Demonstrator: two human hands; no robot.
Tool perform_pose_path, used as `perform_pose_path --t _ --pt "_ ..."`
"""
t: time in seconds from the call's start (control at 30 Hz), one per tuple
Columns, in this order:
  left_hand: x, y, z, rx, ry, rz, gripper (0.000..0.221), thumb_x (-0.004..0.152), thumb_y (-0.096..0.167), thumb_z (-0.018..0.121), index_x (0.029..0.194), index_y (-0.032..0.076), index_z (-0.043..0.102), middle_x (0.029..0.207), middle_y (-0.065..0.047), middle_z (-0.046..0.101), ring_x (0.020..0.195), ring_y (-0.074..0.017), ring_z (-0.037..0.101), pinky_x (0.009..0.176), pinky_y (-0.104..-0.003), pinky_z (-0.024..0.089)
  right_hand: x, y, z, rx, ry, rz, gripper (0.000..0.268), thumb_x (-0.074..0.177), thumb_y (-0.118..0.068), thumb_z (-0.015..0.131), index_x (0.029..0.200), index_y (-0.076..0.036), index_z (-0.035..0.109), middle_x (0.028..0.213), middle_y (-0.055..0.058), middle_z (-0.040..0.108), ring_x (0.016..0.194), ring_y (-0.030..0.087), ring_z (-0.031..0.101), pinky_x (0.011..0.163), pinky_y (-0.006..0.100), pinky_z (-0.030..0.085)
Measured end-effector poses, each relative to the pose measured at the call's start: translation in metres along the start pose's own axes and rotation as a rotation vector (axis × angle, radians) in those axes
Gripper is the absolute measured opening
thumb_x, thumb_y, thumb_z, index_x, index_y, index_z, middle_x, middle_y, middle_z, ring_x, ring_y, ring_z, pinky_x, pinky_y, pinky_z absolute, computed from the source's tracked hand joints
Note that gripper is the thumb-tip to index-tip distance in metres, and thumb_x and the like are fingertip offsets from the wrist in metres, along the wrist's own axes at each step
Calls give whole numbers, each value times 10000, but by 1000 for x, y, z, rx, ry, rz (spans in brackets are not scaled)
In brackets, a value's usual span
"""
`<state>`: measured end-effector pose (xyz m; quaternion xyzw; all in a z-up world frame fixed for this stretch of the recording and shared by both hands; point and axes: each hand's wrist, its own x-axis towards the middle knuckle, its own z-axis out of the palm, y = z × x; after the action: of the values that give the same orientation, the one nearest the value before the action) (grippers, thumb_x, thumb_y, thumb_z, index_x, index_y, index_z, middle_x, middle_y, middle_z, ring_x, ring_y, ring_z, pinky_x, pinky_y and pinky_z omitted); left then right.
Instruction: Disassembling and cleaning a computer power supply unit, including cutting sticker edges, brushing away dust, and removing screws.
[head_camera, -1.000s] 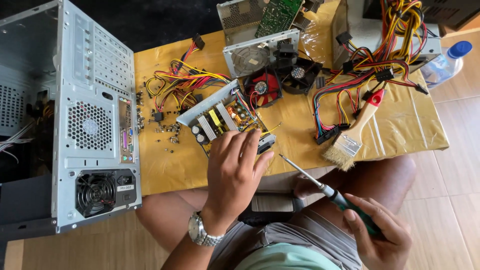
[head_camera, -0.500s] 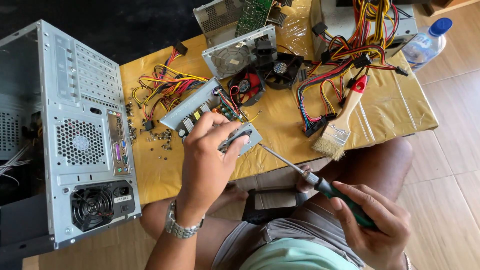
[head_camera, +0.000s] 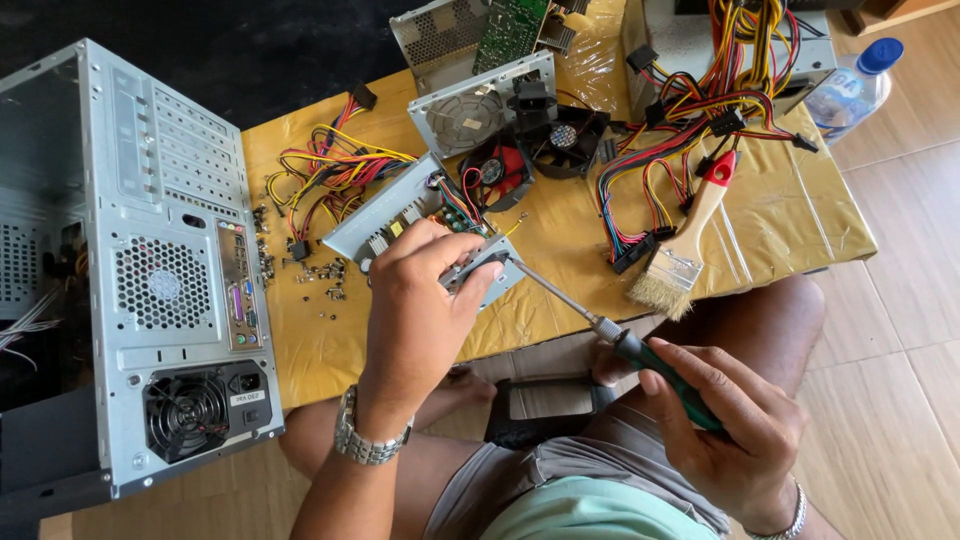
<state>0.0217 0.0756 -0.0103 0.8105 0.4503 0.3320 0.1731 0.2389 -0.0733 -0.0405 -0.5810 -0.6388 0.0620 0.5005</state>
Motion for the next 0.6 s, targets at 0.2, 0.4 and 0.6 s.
perform_pose_path --t 0.2,0.4,0.6 --pt "-3 5 4 -34 -25 -11 172 827 28 828 948 32 705 859 -76 603 732 -232 618 707 -355 496 -3 5 5 -22 8 -16 177 916 -37 703 1042 88 703 870 175 719 711 220 709 647 264 566" --pt "-13 5 26 9 -15 -9 295 849 19 783 1132 2 699 959 -114 589 847 -282 667 789 -402 532 -20 8 10 -27 -22 -38 201 913 -34 686 1065 97 683 873 184 711 711 227 704 663 284 577" --pt "-21 8 45 120 -102 -45 147 892 49 735 942 55 597 886 -86 502 750 -311 589 636 -433 475 -41 18 9 -77 -143 602 366 772 -241 852 1068 -138 664 888 -29 799 734 46 732 720 207 557"
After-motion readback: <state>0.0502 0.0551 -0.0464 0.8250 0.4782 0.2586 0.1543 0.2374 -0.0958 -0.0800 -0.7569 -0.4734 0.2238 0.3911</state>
